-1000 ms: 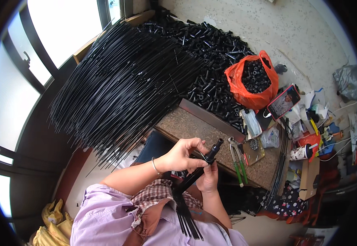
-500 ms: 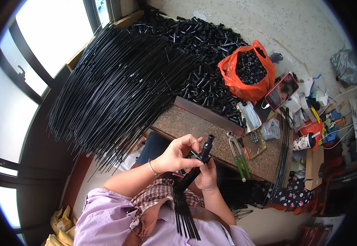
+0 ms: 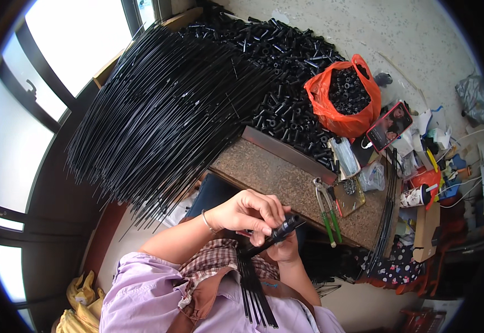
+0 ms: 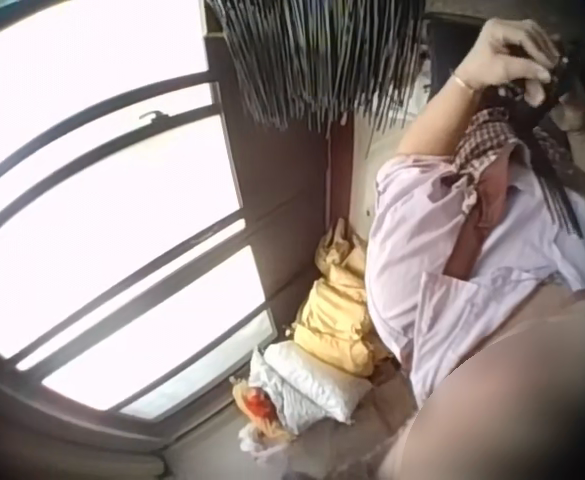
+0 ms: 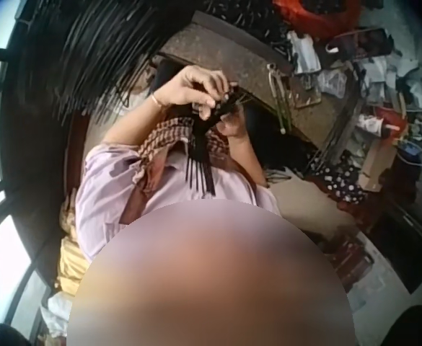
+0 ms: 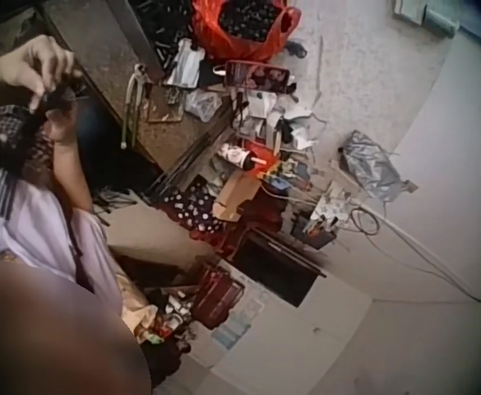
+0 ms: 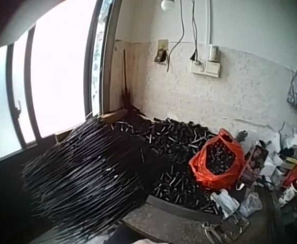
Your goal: Assemble umbrella ribs by attaching small plastic components to metal rods using pliers and a metal jig.
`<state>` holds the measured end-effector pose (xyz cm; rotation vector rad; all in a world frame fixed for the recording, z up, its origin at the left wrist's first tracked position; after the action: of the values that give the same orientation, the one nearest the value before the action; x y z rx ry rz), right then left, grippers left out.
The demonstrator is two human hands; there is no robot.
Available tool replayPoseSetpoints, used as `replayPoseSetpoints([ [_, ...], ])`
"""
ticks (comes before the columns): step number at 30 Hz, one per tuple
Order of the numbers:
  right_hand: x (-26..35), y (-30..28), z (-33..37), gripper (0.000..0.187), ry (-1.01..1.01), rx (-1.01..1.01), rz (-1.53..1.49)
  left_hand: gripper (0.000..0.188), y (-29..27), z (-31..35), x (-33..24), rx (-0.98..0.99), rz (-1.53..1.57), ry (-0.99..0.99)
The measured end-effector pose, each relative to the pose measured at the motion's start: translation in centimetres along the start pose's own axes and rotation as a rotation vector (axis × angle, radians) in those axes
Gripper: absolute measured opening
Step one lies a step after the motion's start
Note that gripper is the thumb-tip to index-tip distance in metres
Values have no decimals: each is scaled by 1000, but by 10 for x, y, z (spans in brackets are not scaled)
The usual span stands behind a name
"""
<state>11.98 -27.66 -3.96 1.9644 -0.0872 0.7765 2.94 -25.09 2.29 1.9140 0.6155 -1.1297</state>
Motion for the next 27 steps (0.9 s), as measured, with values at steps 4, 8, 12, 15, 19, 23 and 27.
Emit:
replayPoseSetpoints([
  [4,-8,-1,12,27,76,85,283,11,14,0,-2,296,155,25],
  [8,14,-11,-4,16,-128,-124,288,32,-1,-1,17,42,186,-192],
  [12,39,-43,-11,19,-455,-503,449,83,-4,-8,2,-118,60,-96],
  [15,41,-26,-5,20,-552,-497,701,74,10,-9,-24,-268,-554,-33],
  [19,48,6,-10,18,-556,-272,966,26,-4,-6,-25,-461,-530,-134],
  [23,52,7,-18,18,-343,-85,930,28,-6,-1,-31,-326,-597,-165],
  [27,32,-1,-22,20,-24,-63,431,33,-3,0,-27,-64,-429,-135],
])
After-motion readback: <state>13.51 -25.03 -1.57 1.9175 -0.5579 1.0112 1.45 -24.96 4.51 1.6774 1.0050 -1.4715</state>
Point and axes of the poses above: each hand's wrist, its own z-axis away from the middle knuckle, its own y-axis out of the palm, x = y × z, the point moved 7 cm from there along -z, towards the middle knuckle, and after that the axes turned 14 degrees about -y, right-handed, at the moved point
